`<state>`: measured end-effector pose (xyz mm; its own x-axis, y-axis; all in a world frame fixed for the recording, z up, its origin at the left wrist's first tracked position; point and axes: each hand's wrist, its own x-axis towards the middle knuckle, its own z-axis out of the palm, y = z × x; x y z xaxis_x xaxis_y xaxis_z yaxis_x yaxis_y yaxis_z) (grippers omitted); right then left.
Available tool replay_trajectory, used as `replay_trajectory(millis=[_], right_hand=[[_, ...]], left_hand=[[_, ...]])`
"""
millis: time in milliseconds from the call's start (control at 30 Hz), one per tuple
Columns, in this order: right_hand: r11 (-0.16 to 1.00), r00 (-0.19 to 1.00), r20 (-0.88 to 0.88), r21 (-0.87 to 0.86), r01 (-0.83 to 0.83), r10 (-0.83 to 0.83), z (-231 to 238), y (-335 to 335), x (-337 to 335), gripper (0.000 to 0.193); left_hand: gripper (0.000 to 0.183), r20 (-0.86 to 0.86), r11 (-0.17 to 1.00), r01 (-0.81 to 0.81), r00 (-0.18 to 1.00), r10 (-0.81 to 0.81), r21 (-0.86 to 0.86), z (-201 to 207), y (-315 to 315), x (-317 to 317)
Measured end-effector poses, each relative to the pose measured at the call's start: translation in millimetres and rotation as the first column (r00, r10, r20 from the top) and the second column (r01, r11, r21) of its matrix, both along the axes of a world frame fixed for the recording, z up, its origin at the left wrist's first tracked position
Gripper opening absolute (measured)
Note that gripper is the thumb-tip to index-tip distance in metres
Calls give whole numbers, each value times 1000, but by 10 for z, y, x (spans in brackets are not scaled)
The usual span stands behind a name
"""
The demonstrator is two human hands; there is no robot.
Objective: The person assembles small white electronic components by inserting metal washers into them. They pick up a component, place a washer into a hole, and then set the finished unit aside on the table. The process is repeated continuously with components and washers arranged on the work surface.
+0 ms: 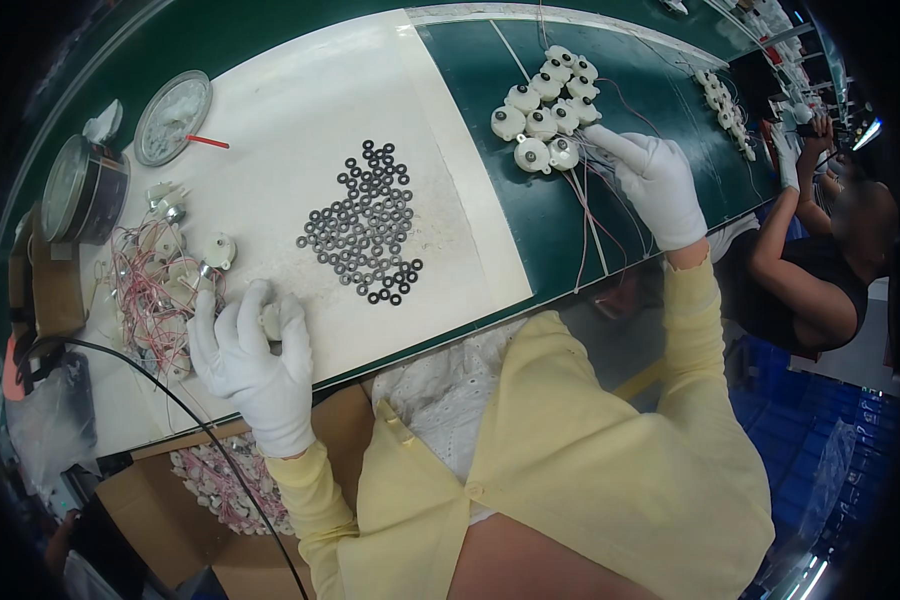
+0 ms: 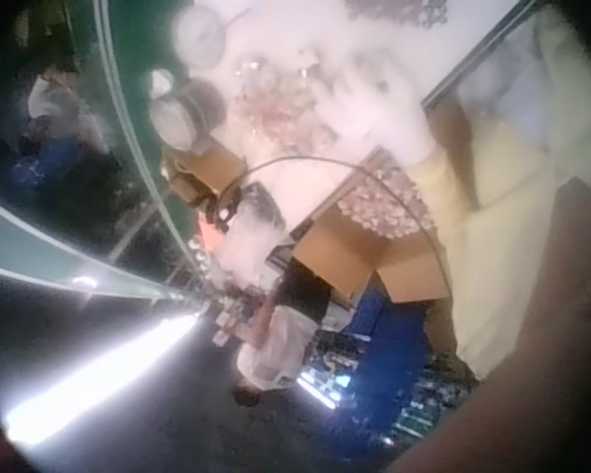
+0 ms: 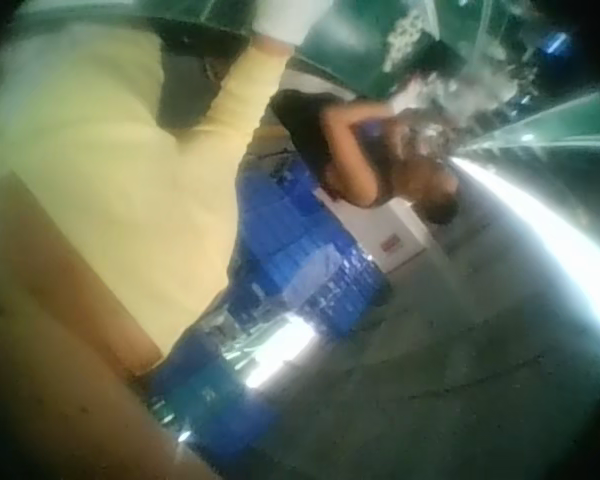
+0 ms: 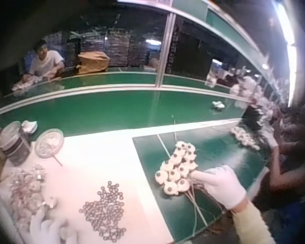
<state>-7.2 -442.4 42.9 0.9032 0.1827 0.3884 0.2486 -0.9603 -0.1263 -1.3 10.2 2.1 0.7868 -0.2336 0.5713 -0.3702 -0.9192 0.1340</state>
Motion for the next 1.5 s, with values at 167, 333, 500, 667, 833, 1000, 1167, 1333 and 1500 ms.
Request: replay_trajectory(millis=[167, 333, 500, 667, 833, 1000, 1167, 1333, 1500], right_hand=[[985, 989, 132, -166, -49, 72, 71, -46, -42, 46], [980, 989, 139, -199, -13, 41, 95, -69, -11, 46], [977, 998, -5, -205, 67, -69, 43, -154, 106, 46], [990, 987, -126, -114, 88, -102, 28, -113, 85, 42], [965, 937, -296, 125, 229, -184, 302, 24, -159, 46], [909, 952, -172, 293, 296, -254, 634, 290, -282, 44], [867, 981, 192, 491, -87, -11, 403, 1013, -261, 53], [704, 822, 156, 445, -553, 547, 313, 2038, -69, 61], [409, 637, 266, 579, -705, 723, 242, 2199, 6, 64]], left_hand=[[27, -15, 1000, 16, 1000, -16, -9, 11, 10, 4], [26, -15, 1000, 5, 1000, -5, 2, 11, 8, 1], [28, 21, 1000, 19, 1000, -19, -2, -8, 6, 26], [28, 27, 1000, 29, 999, -29, -10, 4, 0, 28], [29, 26, 1000, 22, 999, -22, -9, -24, 21, 23], [30, 68, 999, 43, 997, -43, 9, -35, 50, -7], [39, 211, 998, 57, 976, -63, 35, 196, 33, -98], [54, 55, 803, 288, 951, -304, -522, 404, -213, -343], [57, 77, 712, 495, 843, -532, -498, 630, -382, -307]])
